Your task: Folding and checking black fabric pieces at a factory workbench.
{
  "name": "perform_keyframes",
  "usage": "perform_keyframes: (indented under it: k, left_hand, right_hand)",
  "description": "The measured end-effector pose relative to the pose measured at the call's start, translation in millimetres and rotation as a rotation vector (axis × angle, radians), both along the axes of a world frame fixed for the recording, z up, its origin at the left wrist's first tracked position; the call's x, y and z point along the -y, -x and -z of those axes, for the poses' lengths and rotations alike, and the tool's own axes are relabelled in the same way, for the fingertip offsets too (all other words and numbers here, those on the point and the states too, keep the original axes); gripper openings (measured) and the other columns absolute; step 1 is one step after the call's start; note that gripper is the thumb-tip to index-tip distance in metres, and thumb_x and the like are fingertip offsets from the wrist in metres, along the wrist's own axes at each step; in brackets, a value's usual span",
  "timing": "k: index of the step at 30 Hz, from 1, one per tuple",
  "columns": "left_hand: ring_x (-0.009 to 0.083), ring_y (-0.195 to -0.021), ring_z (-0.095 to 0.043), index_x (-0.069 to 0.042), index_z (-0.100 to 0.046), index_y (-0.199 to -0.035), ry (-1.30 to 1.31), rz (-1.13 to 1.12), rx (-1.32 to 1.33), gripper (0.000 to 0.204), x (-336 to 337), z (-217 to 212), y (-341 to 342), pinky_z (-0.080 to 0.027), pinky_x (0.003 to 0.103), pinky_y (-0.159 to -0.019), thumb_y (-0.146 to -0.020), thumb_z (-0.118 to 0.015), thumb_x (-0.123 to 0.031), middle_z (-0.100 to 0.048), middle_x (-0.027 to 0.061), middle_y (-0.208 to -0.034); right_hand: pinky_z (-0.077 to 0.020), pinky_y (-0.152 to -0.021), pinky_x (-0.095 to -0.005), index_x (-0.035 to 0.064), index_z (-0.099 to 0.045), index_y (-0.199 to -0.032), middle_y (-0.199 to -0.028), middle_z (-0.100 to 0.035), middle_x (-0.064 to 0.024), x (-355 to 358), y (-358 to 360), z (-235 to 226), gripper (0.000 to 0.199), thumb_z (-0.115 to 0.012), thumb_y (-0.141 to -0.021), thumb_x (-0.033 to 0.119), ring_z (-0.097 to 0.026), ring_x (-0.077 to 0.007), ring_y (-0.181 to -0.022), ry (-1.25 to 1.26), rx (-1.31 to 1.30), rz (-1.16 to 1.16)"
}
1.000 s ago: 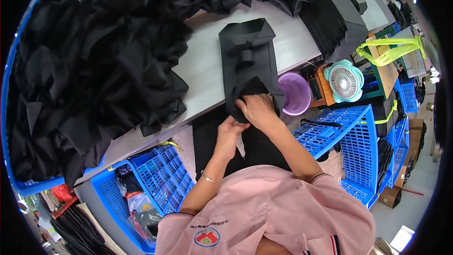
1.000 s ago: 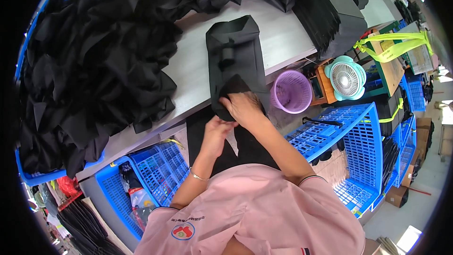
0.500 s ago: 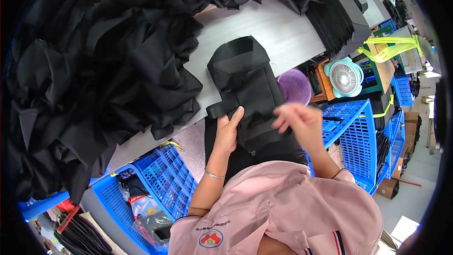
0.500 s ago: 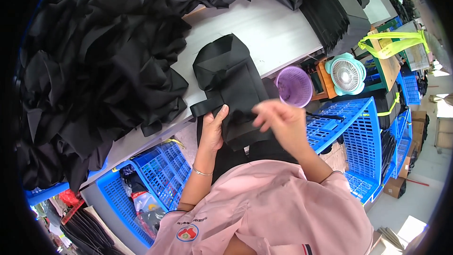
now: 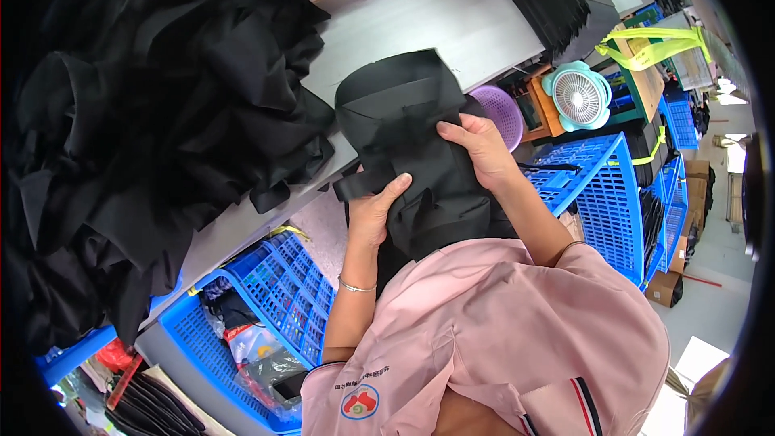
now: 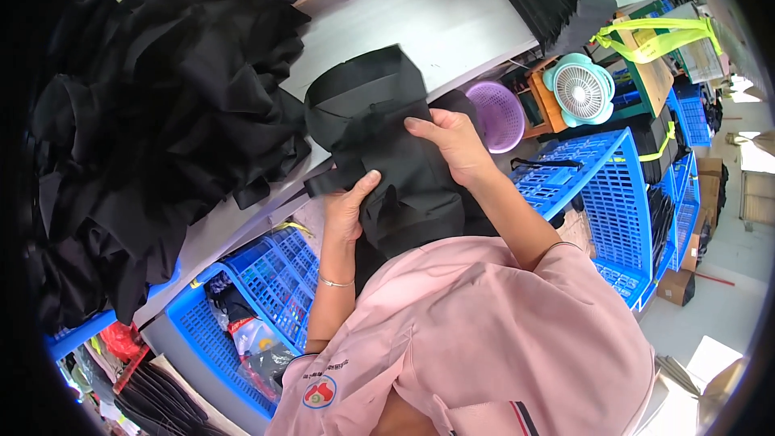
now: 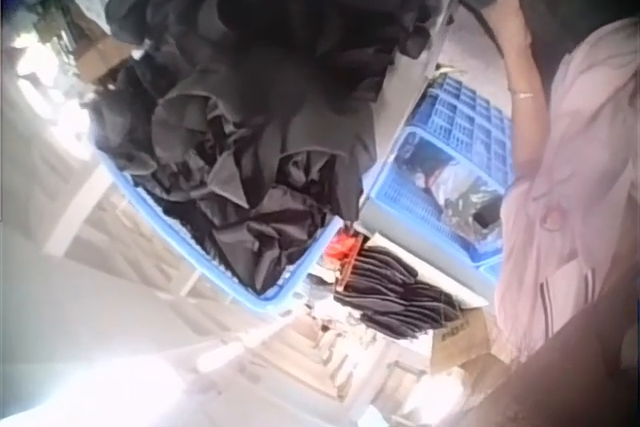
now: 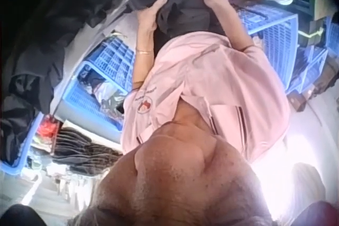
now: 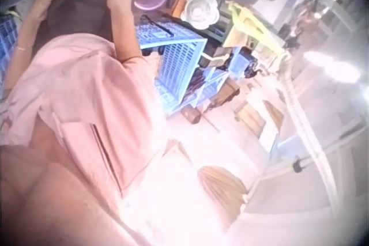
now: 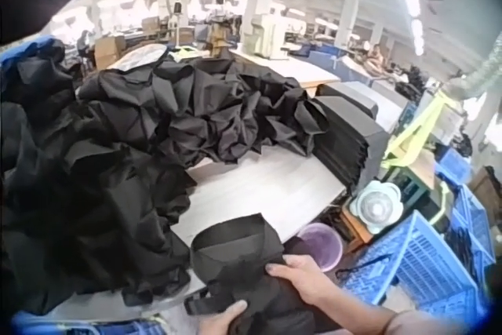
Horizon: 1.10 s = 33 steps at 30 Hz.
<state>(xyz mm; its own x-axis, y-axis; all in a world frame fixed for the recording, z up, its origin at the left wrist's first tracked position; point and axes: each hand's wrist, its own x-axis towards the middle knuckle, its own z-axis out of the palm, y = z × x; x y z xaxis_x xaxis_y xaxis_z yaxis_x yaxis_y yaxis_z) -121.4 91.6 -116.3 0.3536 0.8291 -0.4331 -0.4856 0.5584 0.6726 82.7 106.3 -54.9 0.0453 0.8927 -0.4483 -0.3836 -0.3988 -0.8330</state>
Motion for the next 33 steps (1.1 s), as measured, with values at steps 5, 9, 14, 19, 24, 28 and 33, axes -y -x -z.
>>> perform_keyframes:
  k: [5, 9, 14, 19, 24, 28, 33]
  left_hand:
    - [0.0189, -0.112, -0.061, 0.001, -0.053, -0.134, 0.023, -0.166, 0.009, 0.045, -0.1, -6.4, -19.8, -0.05, 0.032, -0.097, -0.095, -0.069, -0.018, -0.061, 0.0098, -0.127]
    - [0.0236, -0.113, -0.063, 0.002, -0.052, -0.135, 0.152, 0.014, 0.315, 0.044, 5.3, -3.1, -24.0, -0.053, 0.037, -0.097, -0.097, -0.065, -0.017, -0.062, 0.0125, -0.128]
    - [0.0248, -0.113, -0.064, 0.004, -0.051, -0.136, 0.224, 0.166, 0.507, 0.045, 12.4, 16.8, -40.0, -0.054, 0.039, -0.097, -0.097, -0.064, -0.014, -0.061, 0.0146, -0.131]
    - [0.023, -0.112, -0.063, 0.003, -0.052, -0.135, 0.131, 0.259, 0.143, 0.045, 12.1, 21.4, -74.8, -0.053, 0.036, -0.096, -0.094, -0.066, -0.01, -0.062, 0.0124, -0.129]
    - [0.0162, -0.105, -0.062, -0.002, -0.061, -0.123, -0.207, 0.077, -0.288, 0.041, 31.7, -13.2, -106.2, -0.047, 0.03, -0.095, -0.084, -0.076, -0.002, -0.066, 0.0064, -0.117]
    - [0.0176, -0.106, -0.063, 0.0, -0.062, -0.123, -0.255, 0.024, -0.339, 0.037, 27.7, 0.2, -117.0, -0.049, 0.03, -0.096, -0.087, -0.071, 0.002, -0.068, 0.0071, -0.117]
    - [0.0152, -0.112, -0.061, -0.002, -0.056, -0.134, -0.278, 0.512, -0.295, 0.047, 46.6, -13.4, -135.2, -0.052, 0.031, -0.091, -0.09, -0.07, -0.004, -0.061, 0.009, -0.131]
  right_hand:
    - [-0.05, -0.081, -0.0219, -0.0026, -0.069, -0.108, -0.1, -0.07, -0.002, 25.9, -7.1, 3.1, 0.024, -0.068, -0.096, 0.018, -0.061, -0.0057, -0.09, -0.154, 0.287, 0.015]
    - [-0.0502, -0.087, -0.0258, -0.004, -0.065, -0.116, -0.107, -0.069, -0.0038, 42.2, -30.0, -2.8, 0.027, -0.061, -0.099, 0.016, -0.062, -0.0086, -0.095, -0.166, 0.213, 0.057]
    - [-0.0525, -0.093, -0.0328, -0.0021, -0.066, -0.116, -0.114, -0.07, -0.0103, 55.7, -58.6, 14.2, 0.025, -0.059, -0.096, 0.011, -0.068, -0.0184, -0.099, 0.0, -0.28, 0.07]
    - [-0.0555, -0.085, -0.0315, -0.0038, -0.068, -0.11, -0.105, -0.072, -0.0102, 63.3, -67.1, 7.5, 0.023, -0.064, -0.088, 0.003, -0.068, -0.0176, -0.096, -0.063, -0.499, 0.279]
    - [-0.051, -0.076, -0.0328, -0.005, -0.064, -0.104, -0.091, -0.069, -0.0138, 67.6, -103.8, 21.1, 0.022, -0.063, -0.085, 0.006, -0.065, -0.0168, -0.084, -0.34, 0.751, 0.265]
    - [-0.0464, -0.098, -0.0365, -0.0007, -0.056, -0.128, -0.113, -0.065, -0.022, 98.1, -74.8, 58.9, 0.045, -0.068, -0.087, 0.014, -0.064, -0.0271, -0.108, -0.403, 0.808, 0.424]
    - [-0.0526, -0.09, -0.0287, 0.0038, -0.061, -0.128, -0.114, -0.068, -0.003, 160.8, -138.9, 85.7, 0.036, -0.066, -0.092, 0.005, -0.065, -0.0123, -0.1, -0.191, -0.014, 0.498]
